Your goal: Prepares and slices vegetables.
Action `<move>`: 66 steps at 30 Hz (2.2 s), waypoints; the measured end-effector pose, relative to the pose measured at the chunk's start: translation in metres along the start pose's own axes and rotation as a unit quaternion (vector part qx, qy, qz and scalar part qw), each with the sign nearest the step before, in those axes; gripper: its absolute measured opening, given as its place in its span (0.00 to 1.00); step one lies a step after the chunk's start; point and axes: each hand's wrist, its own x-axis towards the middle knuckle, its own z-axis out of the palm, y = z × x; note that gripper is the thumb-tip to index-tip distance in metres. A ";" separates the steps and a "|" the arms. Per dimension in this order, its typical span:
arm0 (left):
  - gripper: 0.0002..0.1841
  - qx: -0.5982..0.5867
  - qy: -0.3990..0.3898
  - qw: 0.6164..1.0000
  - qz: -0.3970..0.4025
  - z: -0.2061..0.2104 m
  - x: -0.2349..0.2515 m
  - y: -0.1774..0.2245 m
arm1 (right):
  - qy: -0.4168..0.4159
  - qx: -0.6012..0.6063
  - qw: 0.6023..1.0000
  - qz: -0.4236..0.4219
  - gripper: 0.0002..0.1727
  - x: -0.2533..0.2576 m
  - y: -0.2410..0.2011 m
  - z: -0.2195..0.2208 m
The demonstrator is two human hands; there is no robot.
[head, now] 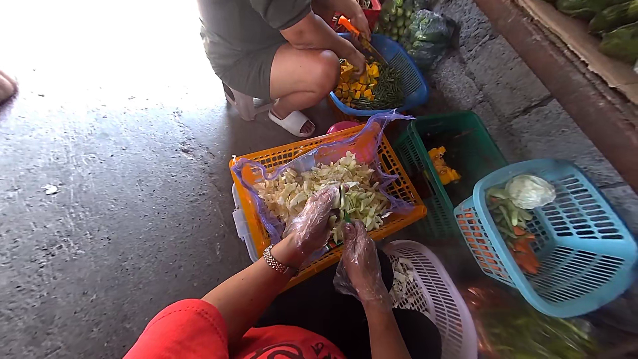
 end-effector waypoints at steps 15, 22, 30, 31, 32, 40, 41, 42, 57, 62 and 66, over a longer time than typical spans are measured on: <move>0.14 0.091 0.010 0.996 0.006 -0.026 0.027 0.000 | -0.073 0.237 0.965 0.084 0.23 0.006 0.011 0.001; 0.18 -0.052 -0.030 0.998 0.011 -0.013 0.022 -0.009 | -0.034 0.187 0.981 0.024 0.20 -0.017 0.007 0.015; 0.16 -0.077 0.029 0.996 -0.023 -0.006 0.017 -0.003 | -0.028 0.177 0.984 0.016 0.21 -0.023 0.008 0.014; 0.15 -0.084 0.040 0.995 -0.029 -0.005 0.017 -0.002 | -0.032 0.177 0.983 0.022 0.21 -0.024 0.008 0.014; 0.16 -0.094 0.049 0.994 -0.039 -0.004 0.017 0.000 | -0.035 0.178 0.983 0.027 0.21 -0.024 0.009 0.014; 0.15 -0.211 0.020 0.974 -0.077 0.000 0.015 0.008 | -0.050 0.204 0.977 0.023 0.22 -0.026 0.012 0.009; 0.14 -0.211 0.023 0.974 -0.078 0.001 0.016 0.008 | -0.048 0.204 0.978 0.024 0.22 -0.026 0.012 0.008; 0.14 -0.216 0.023 0.973 -0.083 0.002 0.016 0.008 | -0.047 0.201 0.978 0.027 0.22 -0.025 0.011 0.007; 0.17 -0.183 -0.035 0.975 -0.119 0.008 0.004 -0.001 | -0.019 0.174 0.983 0.059 0.20 -0.017 0.005 0.011; 0.31 -0.153 -0.104 0.980 -0.068 -0.001 0.004 -0.007 | -0.067 0.174 0.979 0.079 0.22 -0.012 0.004 0.006; 0.27 -0.045 -0.185 0.982 -0.022 -0.008 0.005 -0.010 | -0.110 0.157 0.977 0.097 0.24 -0.008 0.006 0.003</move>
